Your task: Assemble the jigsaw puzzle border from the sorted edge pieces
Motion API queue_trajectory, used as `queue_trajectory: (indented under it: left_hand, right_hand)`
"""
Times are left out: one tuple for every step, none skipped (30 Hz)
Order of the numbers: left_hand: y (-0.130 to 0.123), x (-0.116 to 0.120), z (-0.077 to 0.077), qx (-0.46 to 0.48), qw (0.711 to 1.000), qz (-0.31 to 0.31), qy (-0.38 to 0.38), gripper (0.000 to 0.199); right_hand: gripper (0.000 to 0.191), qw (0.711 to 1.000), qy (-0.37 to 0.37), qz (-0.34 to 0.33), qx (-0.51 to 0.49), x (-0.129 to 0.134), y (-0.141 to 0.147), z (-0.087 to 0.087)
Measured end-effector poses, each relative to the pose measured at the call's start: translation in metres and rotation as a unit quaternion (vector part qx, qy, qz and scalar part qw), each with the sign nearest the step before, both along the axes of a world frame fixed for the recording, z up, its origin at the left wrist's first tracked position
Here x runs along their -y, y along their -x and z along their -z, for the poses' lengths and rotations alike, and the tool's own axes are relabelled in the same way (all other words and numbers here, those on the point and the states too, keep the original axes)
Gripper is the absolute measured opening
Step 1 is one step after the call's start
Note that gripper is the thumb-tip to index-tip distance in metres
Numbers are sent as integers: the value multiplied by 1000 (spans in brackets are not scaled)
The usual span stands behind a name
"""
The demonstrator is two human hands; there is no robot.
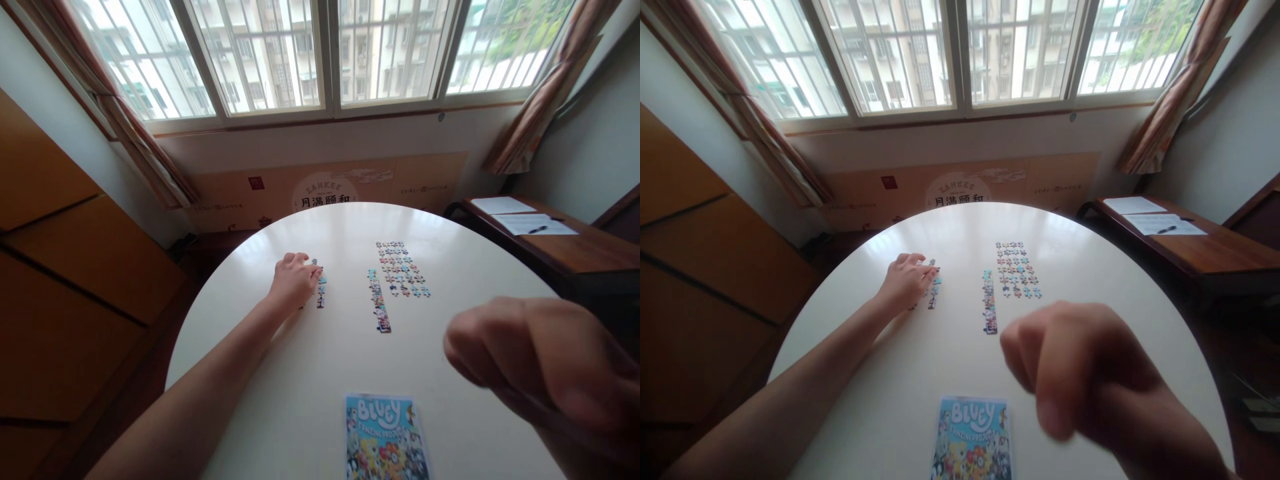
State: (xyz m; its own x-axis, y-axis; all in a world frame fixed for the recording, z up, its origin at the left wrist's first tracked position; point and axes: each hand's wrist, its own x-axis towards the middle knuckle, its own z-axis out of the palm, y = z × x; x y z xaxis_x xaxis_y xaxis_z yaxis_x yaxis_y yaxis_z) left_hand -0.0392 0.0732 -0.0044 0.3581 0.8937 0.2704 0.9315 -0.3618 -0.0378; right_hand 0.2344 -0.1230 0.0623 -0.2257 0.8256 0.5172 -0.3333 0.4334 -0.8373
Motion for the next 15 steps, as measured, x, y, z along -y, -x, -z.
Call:
queue_trajectory:
  left_hand:
    - [-3,1,0,4,1000,5,-2,34]
    - [-7,2,1,9,1000,12,-2,34]
    - [-10,3,1,13,1000,20,0,33]
    - [-14,4,1,16,999,33,4,33]
    - [-17,5,0,19,999,49,9,32]
    - [-19,6,0,22,997,73,17,32]
    - [-21,7,-1,23,994,102,26,31]
    - [-22,8,-2,25,990,136,33,30]
    - [-22,10,-3,25,984,173,38,29]
    - [-23,12,-4,25,977,209,41,27]
    - [-22,15,-5,25,970,240,39,24]
    - [-22,18,-6,26,965,260,33,21]
    - [-22,22,-7,29,962,269,24,18]
    - [-22,25,-8,33,963,266,13,16]
    - [-22,28,-9,36,967,253,3,15]
  right_hand:
    - [16,1000,-12,-6,-21,-10,5,-6]
    - [17,999,-14,-6,-37,-20,8,-10]
    - [17,999,-9,17,-50,-30,10,-10]
    - [14,998,0,40,-52,-40,10,-9]
    - [13,996,12,72,-51,-48,10,-5]
    - [12,992,21,110,-54,-55,8,1]
    - [11,987,28,148,-51,-61,6,7]
    - [13,983,33,178,-39,-67,4,14]
    - [14,978,32,206,-16,-71,2,20]
    - [15,971,24,236,17,-75,0,25]
    - [16,963,12,262,61,-78,-1,30]
    - [16,953,-4,281,111,-81,-2,34]
    - [17,943,-20,289,166,-84,-3,37]
    - [18,931,-36,288,221,-87,-3,40]
    - [19,919,-52,279,274,-89,-2,44]
